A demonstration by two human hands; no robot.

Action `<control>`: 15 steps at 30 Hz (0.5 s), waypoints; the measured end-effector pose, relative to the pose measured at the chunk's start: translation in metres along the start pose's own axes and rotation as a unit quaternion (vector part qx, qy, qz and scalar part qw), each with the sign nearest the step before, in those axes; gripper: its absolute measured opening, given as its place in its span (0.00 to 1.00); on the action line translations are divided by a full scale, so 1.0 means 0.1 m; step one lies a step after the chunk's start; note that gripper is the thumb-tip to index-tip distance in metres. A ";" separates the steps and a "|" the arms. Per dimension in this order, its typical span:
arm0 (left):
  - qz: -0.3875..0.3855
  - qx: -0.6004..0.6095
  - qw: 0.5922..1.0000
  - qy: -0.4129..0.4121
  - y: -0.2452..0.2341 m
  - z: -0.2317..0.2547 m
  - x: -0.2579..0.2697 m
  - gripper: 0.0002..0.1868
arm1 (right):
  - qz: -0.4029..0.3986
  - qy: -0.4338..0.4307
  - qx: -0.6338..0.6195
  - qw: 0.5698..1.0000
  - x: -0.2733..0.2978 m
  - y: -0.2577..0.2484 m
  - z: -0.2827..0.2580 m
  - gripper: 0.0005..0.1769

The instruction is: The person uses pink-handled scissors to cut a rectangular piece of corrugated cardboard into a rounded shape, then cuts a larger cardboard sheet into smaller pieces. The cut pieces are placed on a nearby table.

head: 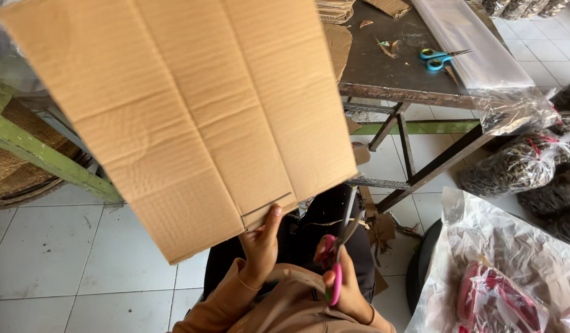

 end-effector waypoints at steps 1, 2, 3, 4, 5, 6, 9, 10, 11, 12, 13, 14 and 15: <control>-0.012 0.007 1.000 -0.007 0.04 0.00 0.01 0.09 | 0.010 -0.008 -0.021 1.000 -0.02 -0.02 -0.02 0.45; -0.032 0.045 0.998 0.002 0.11 0.04 0.01 0.10 | 0.000 0.053 -0.096 0.994 -0.03 -0.02 0.08 0.44; -0.052 0.082 0.995 0.011 0.17 0.09 0.00 0.11 | -0.010 0.114 -0.170 0.979 -0.02 0.00 0.16 0.43; -0.073 0.121 0.990 0.020 0.24 0.17 -0.01 0.12 | -0.020 0.173 -0.241 0.955 0.00 0.04 0.24 0.42; -0.071 0.116 0.991 0.006 0.26 0.21 -0.03 0.12 | -0.041 0.144 -0.236 0.960 -0.03 0.02 0.17 0.43; -0.068 0.112 0.991 -0.007 0.28 0.26 -0.06 0.11 | -0.064 0.114 -0.230 0.964 -0.06 0.01 0.11 0.43; -0.066 0.159 0.985 -0.008 0.32 0.41 -0.14 0.12 | -0.014 0.038 -0.166 0.985 -0.04 -0.05 0.04 0.43; -0.067 0.185 0.980 -0.001 0.33 0.45 -0.18 0.12 | 0.021 0.014 -0.136 0.990 -0.01 -0.08 0.03 0.43; -0.062 0.181 0.981 0.015 0.31 0.50 -0.20 0.11 | 0.025 0.029 -0.124 0.991 0.00 -0.07 0.08 0.43; -0.055 0.177 0.982 0.033 0.29 0.53 -0.22 0.10 | 0.027 0.044 -0.112 0.992 -0.02 -0.08 0.13 0.44; -0.048 0.173 0.982 0.050 0.27 0.56 -0.23 0.10 | 0.029 0.060 -0.100 0.993 -0.02 -0.09 0.17 0.45; -0.041 0.170 0.984 0.044 0.25 0.55 -0.24 0.10 | 0.001 0.108 -0.075 0.991 0.00 -0.06 0.24 0.46; -0.033 0.166 0.985 0.037 0.23 0.54 -0.23 0.10 | -0.027 0.156 -0.049 0.986 0.05 -0.02 0.30 0.47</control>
Point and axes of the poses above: each hand's wrist, its own x-axis away from the middle knuckle, its own y-axis out of the palm, z = x × y, the point moved 8 cm from there along -x, towards the middle knuckle, and after that the axes turned 9 degrees about -z, right-handed, at the moved point
